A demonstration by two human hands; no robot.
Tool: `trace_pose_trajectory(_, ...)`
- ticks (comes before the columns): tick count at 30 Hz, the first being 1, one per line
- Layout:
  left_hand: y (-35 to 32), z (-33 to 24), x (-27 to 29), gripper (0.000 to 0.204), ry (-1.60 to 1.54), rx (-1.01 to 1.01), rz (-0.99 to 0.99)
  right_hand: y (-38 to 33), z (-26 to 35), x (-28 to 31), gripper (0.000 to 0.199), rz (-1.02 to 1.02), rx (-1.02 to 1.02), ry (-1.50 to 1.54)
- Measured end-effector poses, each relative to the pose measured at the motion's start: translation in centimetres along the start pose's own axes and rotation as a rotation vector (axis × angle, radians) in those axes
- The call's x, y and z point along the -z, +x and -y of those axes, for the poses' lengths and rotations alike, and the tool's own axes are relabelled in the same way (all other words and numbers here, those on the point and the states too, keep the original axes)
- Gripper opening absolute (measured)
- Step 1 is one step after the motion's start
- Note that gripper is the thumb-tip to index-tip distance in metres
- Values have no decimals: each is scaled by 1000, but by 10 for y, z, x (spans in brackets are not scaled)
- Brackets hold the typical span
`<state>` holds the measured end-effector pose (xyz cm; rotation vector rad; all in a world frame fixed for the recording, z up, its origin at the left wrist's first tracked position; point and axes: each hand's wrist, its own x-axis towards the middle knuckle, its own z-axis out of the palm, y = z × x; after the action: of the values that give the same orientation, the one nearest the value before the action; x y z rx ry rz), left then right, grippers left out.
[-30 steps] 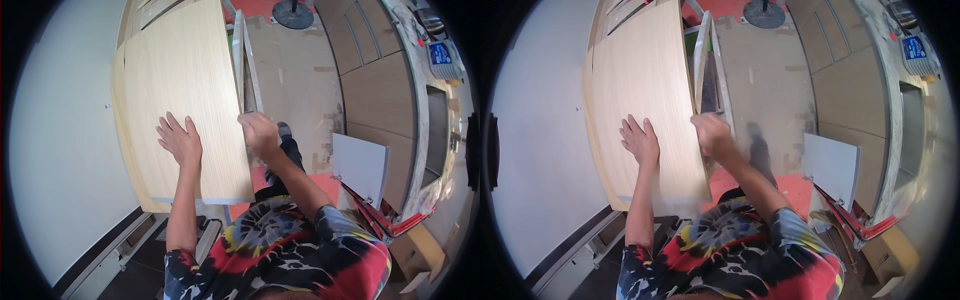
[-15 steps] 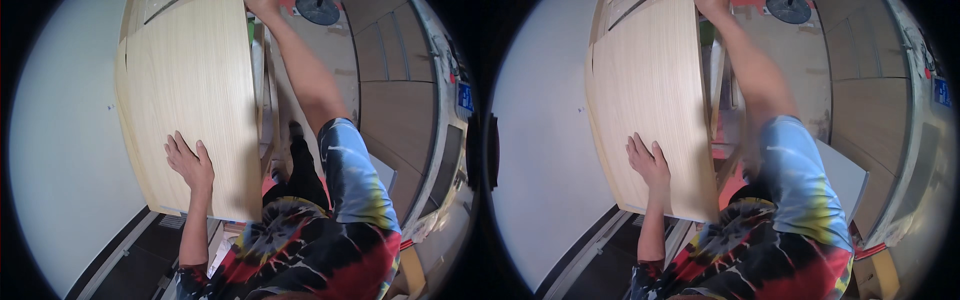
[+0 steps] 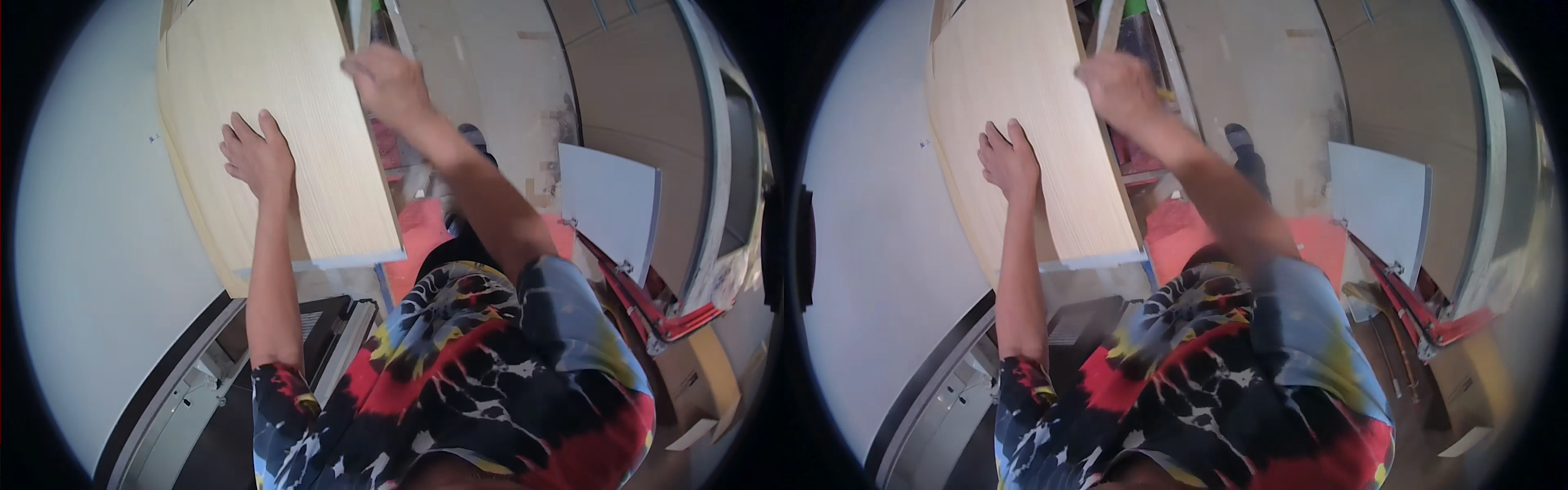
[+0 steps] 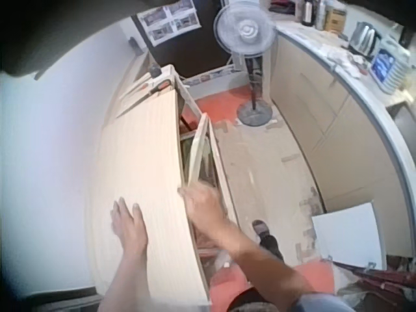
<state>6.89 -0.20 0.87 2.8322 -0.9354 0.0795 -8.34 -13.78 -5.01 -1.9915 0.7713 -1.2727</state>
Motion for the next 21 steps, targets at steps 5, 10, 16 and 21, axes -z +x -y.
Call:
trace_pose_trajectory(5,5,4,-7,67,9,17,-25,-145,89,63,15,96,-79,75)
trace_pose_trajectory(10,4,-5,0,67,-9,13,34,-185,116,88,24,95,-187,222)
trace_pose_trajectory(16,2,3,-4,67,-5,8,-2,-108,59,49,18,59,-111,170)
trace_pose_trajectory(21,1,-2,-3,64,19,23,1,51,-21,-13,7,-108,-200,247)
